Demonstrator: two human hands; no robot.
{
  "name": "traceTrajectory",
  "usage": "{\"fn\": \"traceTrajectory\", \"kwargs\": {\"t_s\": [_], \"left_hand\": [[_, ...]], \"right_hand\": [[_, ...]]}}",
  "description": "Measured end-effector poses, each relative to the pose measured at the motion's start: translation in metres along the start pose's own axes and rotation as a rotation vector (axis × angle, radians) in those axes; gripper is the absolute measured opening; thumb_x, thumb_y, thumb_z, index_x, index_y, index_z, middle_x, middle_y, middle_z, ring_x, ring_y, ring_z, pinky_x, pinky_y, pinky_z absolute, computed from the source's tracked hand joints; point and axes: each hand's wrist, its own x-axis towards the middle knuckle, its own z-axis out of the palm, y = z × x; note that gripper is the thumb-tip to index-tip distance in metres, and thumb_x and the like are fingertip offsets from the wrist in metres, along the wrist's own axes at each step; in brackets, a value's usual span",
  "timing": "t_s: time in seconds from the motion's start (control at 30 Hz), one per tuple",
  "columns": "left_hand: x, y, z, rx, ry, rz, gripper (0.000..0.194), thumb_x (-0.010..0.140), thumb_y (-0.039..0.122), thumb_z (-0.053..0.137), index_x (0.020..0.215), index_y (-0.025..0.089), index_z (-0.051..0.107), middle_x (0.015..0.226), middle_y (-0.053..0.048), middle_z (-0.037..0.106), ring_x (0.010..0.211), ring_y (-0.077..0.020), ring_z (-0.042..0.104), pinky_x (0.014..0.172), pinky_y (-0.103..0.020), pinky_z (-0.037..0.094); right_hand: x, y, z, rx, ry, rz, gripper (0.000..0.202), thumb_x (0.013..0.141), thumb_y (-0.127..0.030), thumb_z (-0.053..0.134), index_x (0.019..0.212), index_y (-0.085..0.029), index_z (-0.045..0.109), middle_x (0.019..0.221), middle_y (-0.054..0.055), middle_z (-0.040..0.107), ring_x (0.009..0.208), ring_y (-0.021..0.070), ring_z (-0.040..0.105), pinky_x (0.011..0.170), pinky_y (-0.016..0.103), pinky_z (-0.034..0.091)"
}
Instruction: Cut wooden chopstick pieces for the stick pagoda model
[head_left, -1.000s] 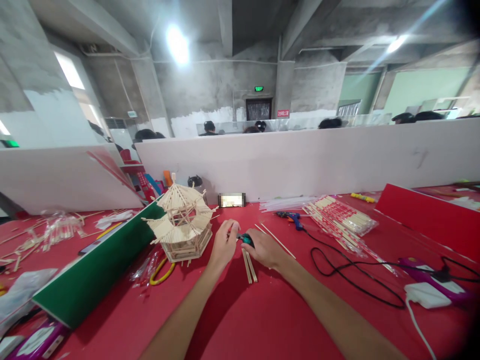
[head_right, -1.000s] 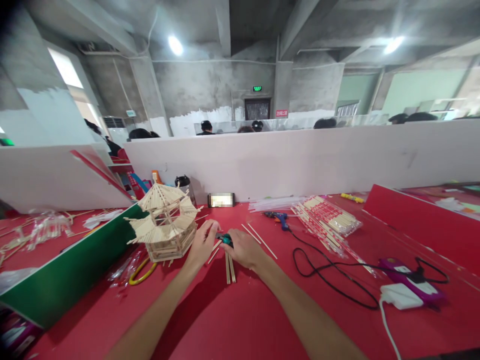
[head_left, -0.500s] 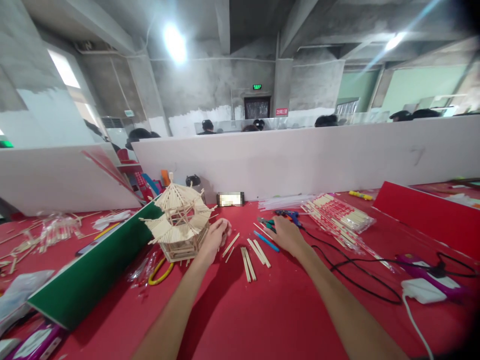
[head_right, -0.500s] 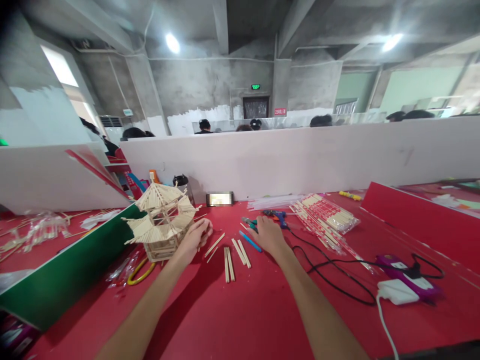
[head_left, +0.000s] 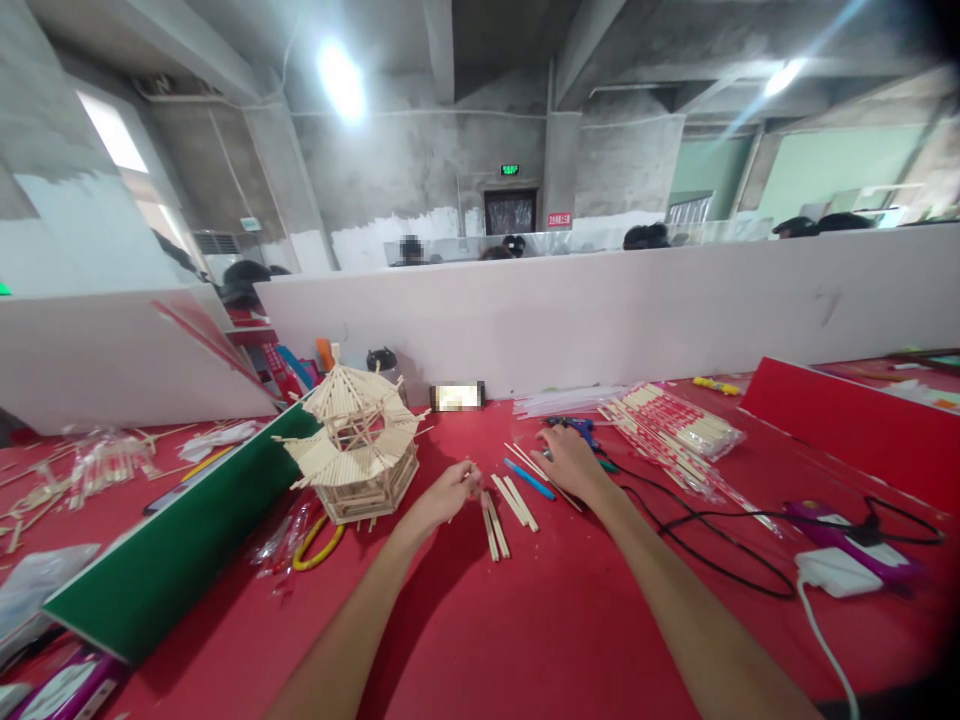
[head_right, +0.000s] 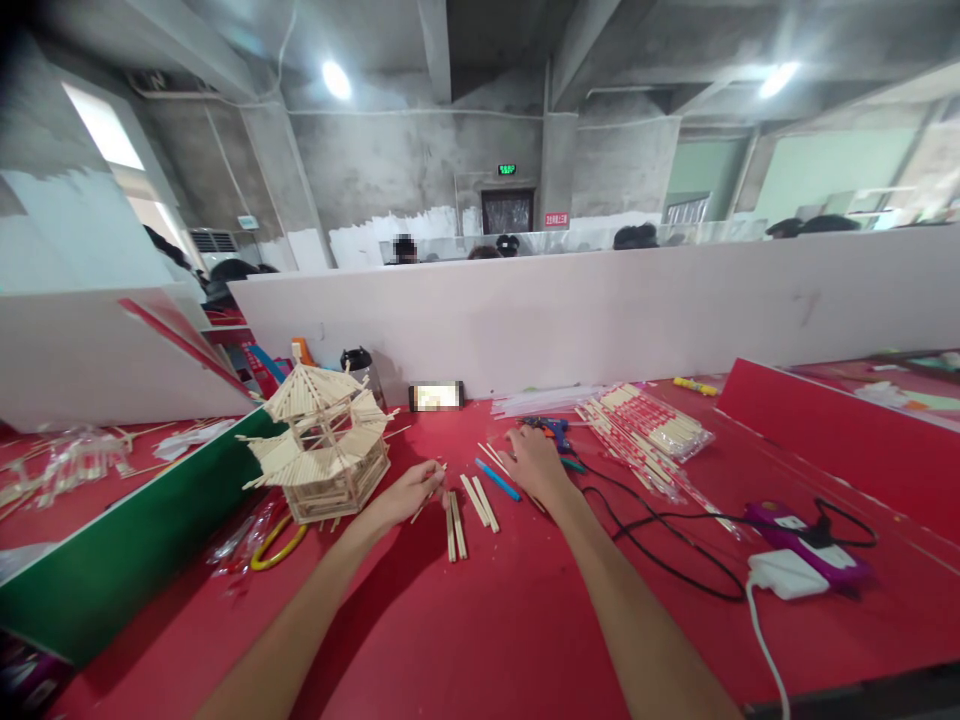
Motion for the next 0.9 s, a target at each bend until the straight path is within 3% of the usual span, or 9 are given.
{"fn": "traceTrajectory", "kwargs": {"t_s": [0.1,0.2,0.27,0.37,0.5,0.6,0.73,0.8,0.9], "left_hand": [[-0.001,0.007,0.006,-0.105,0.112,0.043,0.034,0.085,0.053,0.052,0.082,0.02,0.045,0.066,0.001,0.065,0.042,-0.0063,0.033,0.044,-0.02,0.024],[-0.004,0.018,0.013,-0.248,0.203,0.063,0.034,0.085,0.054,0.053,0.087,0.021,0.044,0.068,0.004,0.061,0.041,-0.0048,0.031,0.042,-0.018,0.022],[-0.006,0.023,0.017,-0.301,0.264,0.078,0.035,0.084,0.054,0.056,0.086,0.021,0.044,0.06,0.007,0.052,0.041,-0.0051,0.033,0.042,-0.017,0.023],[-0.007,0.024,0.021,-0.323,0.32,0.108,0.034,0.084,0.053,0.057,0.086,0.021,0.044,0.053,0.01,0.038,0.041,-0.006,0.032,0.04,-0.016,0.023],[-0.005,0.023,0.023,-0.296,0.324,0.158,0.029,0.087,0.048,0.055,0.087,0.021,0.045,0.056,0.008,0.045,0.046,-0.0076,0.042,0.044,-0.017,0.032],[-0.003,0.024,0.021,-0.263,0.352,0.186,0.025,0.088,0.044,0.054,0.087,0.021,0.046,0.068,0.003,0.059,0.061,-0.011,0.056,0.059,-0.021,0.044],[-0.003,0.027,0.005,-0.167,0.4,0.218,0.02,0.091,0.041,0.048,0.086,0.022,0.045,0.08,-0.002,0.066,0.078,-0.0164,0.064,0.077,-0.029,0.047],[-0.004,0.023,-0.009,0.046,0.405,0.199,0.02,0.09,0.038,0.051,0.081,0.021,0.047,0.08,-0.004,0.066,0.082,-0.0188,0.064,0.079,-0.031,0.046],[-0.006,0.011,-0.026,0.507,0.443,0.04,0.013,0.086,0.032,0.057,0.08,0.021,0.054,0.074,-0.004,0.064,0.08,-0.022,0.063,0.081,-0.033,0.042]], "right_hand": [[-0.008,-0.028,0.004,0.499,-0.168,-0.148,0.03,0.09,-0.036,0.057,0.115,-0.019,0.055,0.093,0.007,0.068,0.086,0.0197,0.064,0.08,0.032,0.048],[-0.019,-0.059,0.02,0.893,-0.29,-0.189,0.044,0.085,-0.036,0.064,0.124,-0.023,0.048,0.097,0.004,0.068,0.085,0.0179,0.066,0.079,0.032,0.05],[-0.024,-0.074,0.033,1.096,-0.304,-0.2,0.051,0.08,-0.035,0.07,0.124,-0.023,0.047,0.103,0.004,0.066,0.087,0.0179,0.066,0.078,0.032,0.051],[-0.025,-0.086,0.047,1.236,-0.309,-0.125,0.053,0.076,-0.034,0.072,0.122,-0.023,0.047,0.092,0.002,0.066,0.078,0.0175,0.066,0.071,0.031,0.053],[-0.023,-0.084,0.055,1.252,-0.282,-0.08,0.054,0.072,-0.029,0.074,0.12,-0.022,0.048,0.083,0.0,0.065,0.075,0.0172,0.065,0.071,0.031,0.052],[-0.022,-0.079,0.056,1.209,-0.248,-0.11,0.056,0.073,-0.024,0.072,0.122,-0.021,0.045,0.083,-0.001,0.063,0.077,0.0165,0.063,0.07,0.03,0.05],[-0.02,-0.069,0.051,0.991,-0.288,-0.132,0.044,0.079,-0.017,0.062,0.121,-0.019,0.049,0.075,-0.003,0.059,0.065,0.0136,0.058,0.063,0.026,0.047],[-0.019,-0.063,0.046,0.818,-0.239,-0.145,0.033,0.081,-0.013,0.057,0.114,-0.019,0.055,0.08,0.0,0.062,0.069,0.0141,0.059,0.067,0.027,0.046],[-0.017,-0.053,0.039,0.602,-0.152,-0.186,0.022,0.083,-0.01,0.049,0.1,-0.019,0.061,0.084,0.002,0.065,0.076,0.0153,0.06,0.071,0.026,0.044]]}}
